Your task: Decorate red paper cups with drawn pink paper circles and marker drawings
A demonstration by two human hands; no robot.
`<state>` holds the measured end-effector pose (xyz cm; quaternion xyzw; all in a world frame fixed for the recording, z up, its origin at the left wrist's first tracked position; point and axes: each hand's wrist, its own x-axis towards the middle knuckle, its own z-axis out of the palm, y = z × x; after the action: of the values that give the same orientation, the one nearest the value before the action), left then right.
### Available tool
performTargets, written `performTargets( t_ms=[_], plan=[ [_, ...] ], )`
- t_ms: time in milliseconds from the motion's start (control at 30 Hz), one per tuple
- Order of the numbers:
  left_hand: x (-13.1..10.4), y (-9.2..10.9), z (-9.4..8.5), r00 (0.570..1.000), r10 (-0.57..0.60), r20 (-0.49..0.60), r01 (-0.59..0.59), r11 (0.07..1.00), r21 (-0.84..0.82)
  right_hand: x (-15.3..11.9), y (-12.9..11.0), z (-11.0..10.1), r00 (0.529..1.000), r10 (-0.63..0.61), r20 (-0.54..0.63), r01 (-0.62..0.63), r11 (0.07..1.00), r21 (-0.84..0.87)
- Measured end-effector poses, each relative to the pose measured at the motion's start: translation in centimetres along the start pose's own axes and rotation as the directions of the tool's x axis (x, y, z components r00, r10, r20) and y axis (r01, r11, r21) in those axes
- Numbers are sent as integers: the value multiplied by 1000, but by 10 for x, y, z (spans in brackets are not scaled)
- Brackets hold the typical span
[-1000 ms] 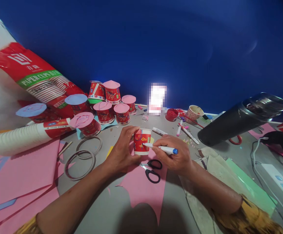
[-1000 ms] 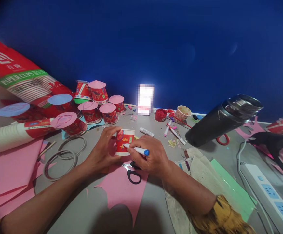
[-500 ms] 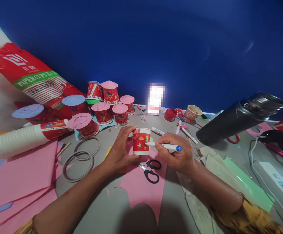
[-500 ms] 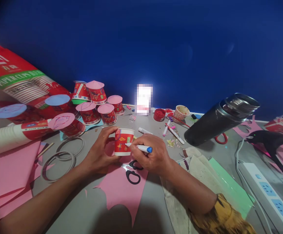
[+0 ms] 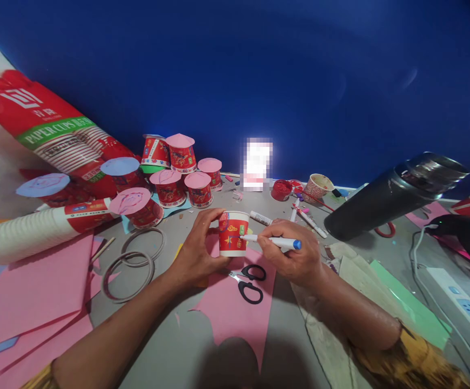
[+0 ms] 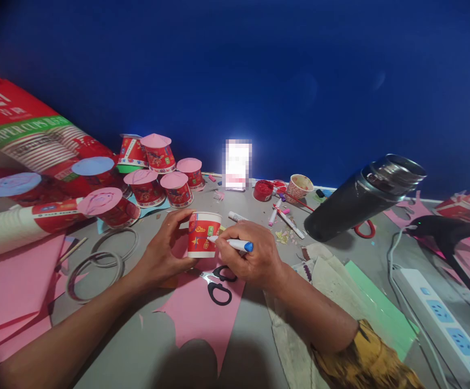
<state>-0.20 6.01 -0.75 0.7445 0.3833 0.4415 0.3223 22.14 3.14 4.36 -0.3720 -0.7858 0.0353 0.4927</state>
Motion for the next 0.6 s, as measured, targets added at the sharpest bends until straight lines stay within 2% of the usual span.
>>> performTargets(
  t_ms=[600],
  plan=[
    [0, 0, 1, 1000, -6, -24, 5, 1000, -12, 1, 0, -2, 1000, -6, -6, 6, 1000, -4]
  ],
)
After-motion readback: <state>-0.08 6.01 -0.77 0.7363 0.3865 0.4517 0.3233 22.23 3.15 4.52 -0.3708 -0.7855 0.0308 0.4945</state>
